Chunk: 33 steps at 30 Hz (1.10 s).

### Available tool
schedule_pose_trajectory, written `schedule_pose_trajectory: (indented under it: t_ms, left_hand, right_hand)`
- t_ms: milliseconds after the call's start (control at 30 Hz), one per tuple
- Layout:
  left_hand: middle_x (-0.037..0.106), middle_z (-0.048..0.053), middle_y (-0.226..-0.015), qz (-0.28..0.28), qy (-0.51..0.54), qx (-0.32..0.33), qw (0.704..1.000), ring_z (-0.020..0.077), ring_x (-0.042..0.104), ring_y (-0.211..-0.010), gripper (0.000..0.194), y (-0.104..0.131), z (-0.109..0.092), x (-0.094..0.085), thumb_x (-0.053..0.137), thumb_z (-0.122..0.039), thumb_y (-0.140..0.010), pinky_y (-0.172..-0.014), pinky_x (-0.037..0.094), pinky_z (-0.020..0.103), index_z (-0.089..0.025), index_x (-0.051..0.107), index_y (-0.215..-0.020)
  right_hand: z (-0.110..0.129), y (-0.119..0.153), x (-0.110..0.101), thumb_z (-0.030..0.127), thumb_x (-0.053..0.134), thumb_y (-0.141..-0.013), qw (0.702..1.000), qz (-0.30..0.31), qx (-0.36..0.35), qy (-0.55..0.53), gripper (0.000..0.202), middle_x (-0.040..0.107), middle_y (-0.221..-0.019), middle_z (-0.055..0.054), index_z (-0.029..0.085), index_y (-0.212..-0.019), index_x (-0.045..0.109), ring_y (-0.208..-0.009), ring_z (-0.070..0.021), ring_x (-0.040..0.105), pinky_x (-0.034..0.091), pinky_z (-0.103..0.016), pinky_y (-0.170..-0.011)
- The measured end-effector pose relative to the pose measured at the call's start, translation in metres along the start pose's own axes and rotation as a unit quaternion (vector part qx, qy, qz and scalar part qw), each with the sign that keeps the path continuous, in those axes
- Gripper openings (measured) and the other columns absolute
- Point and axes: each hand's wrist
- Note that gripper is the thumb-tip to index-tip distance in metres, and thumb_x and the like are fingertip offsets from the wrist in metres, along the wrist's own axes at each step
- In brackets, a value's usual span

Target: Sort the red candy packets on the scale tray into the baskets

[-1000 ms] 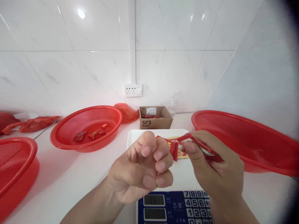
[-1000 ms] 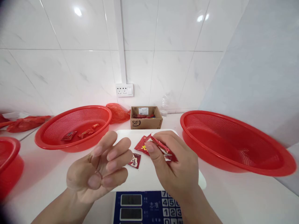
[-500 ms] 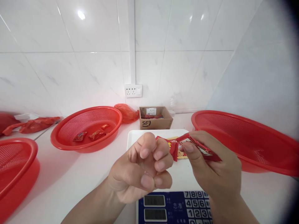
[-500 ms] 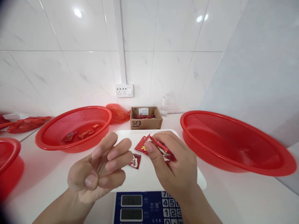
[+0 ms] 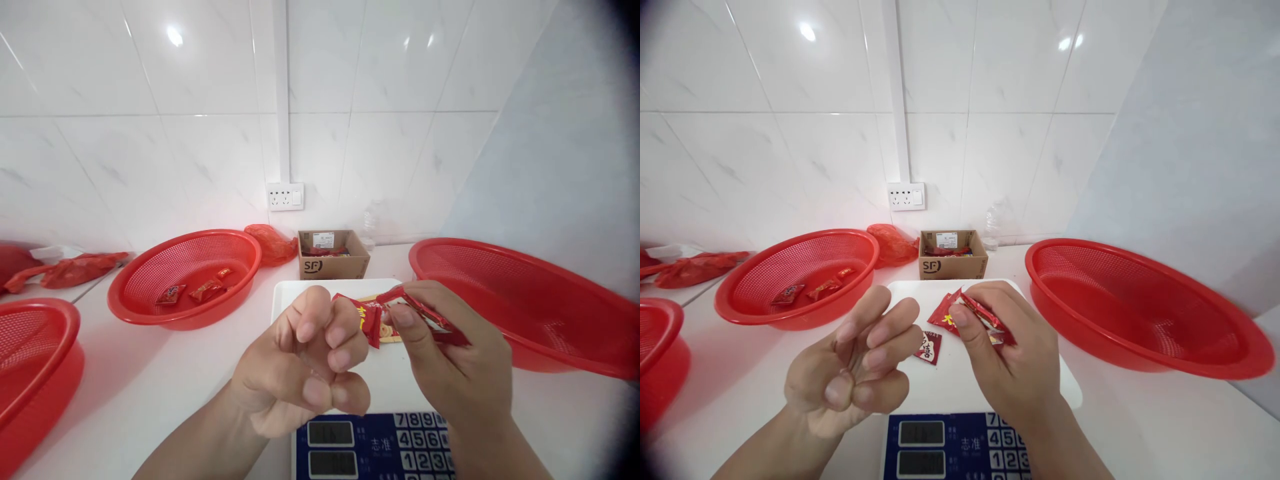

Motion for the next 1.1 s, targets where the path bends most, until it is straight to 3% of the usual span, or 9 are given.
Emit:
schedule_pose_trajectory:
  t_ms: [267, 433, 700, 1100]
  left_hand:
    - [0.043, -0.005, -0.073, -0.002, -0.035, 0.012, 0.999, 0.0044, 0.048, -0.064, 0.043, 0.0001, -0.0003, 0.002, 0.059, 0.013, -0.049, -0.055, 0.047, 0.01, -0.019, 0.032, -0.061]
    - [0.042, -0.005, -0.073, 0.004, -0.04, 0.014, 0.999, 0.0042, 0.048, -0.065, 0.044, -0.0005, 0.0006, 0.0015, 0.058, 0.015, -0.047, -0.056, 0.046, 0.009, -0.019, 0.034, -0.062]
    - [0.04, -0.005, -0.076, 0.026, -0.035, 0.01, 0.999, 0.0053, 0.044, -0.065, 0.04, 0.001, 0.0014, 0.0001, 0.065, 0.011, -0.056, -0.055, 0.046, 0.01, -0.019, 0.039, -0.064]
    - [0.037, -0.006, -0.071, 0.024, -0.025, 0.001, 0.999, 0.004, 0.04, -0.058, 0.044, -0.0001, 0.0011, 0.001, 0.069, 0.008, -0.058, -0.056, 0.047, 0.009, -0.019, 0.034, -0.062]
  right_hand:
    - [-0.0006, 0.0021, 0.0032, 0.046, 0.049, -0.096, 0.997, 0.012, 0.08, 0.012, 0.022, 0.065, -0.075, 0.003, 0.028, -0.095, 0.063, -0.066, -0.0137, 0.06, 0.047, -0.025, -0.059]
    - [-0.0009, 0.0016, 0.002, 0.05, 0.049, -0.095, 0.996, 0.026, 0.078, 0.024, 0.028, 0.066, -0.075, 0.001, 0.027, -0.099, 0.064, -0.066, -0.0159, 0.061, 0.05, -0.027, -0.061]
    - [0.001, -0.0005, -0.0001, 0.047, 0.05, -0.095, 0.996, 0.042, 0.067, 0.029, 0.028, 0.066, -0.076, -0.002, 0.024, -0.098, 0.065, -0.066, -0.0185, 0.061, 0.051, -0.031, -0.062]
    - [0.0003, -0.0007, -0.0015, 0.046, 0.05, -0.096, 0.996, 0.062, 0.064, 0.027, 0.025, 0.065, -0.078, -0.001, 0.025, -0.098, 0.064, -0.069, -0.0172, 0.061, 0.048, -0.028, -0.06]
Point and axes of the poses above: each hand's wrist, its own y-axis away from the middle knuckle, its own x-axis out of the palm, z = x × y
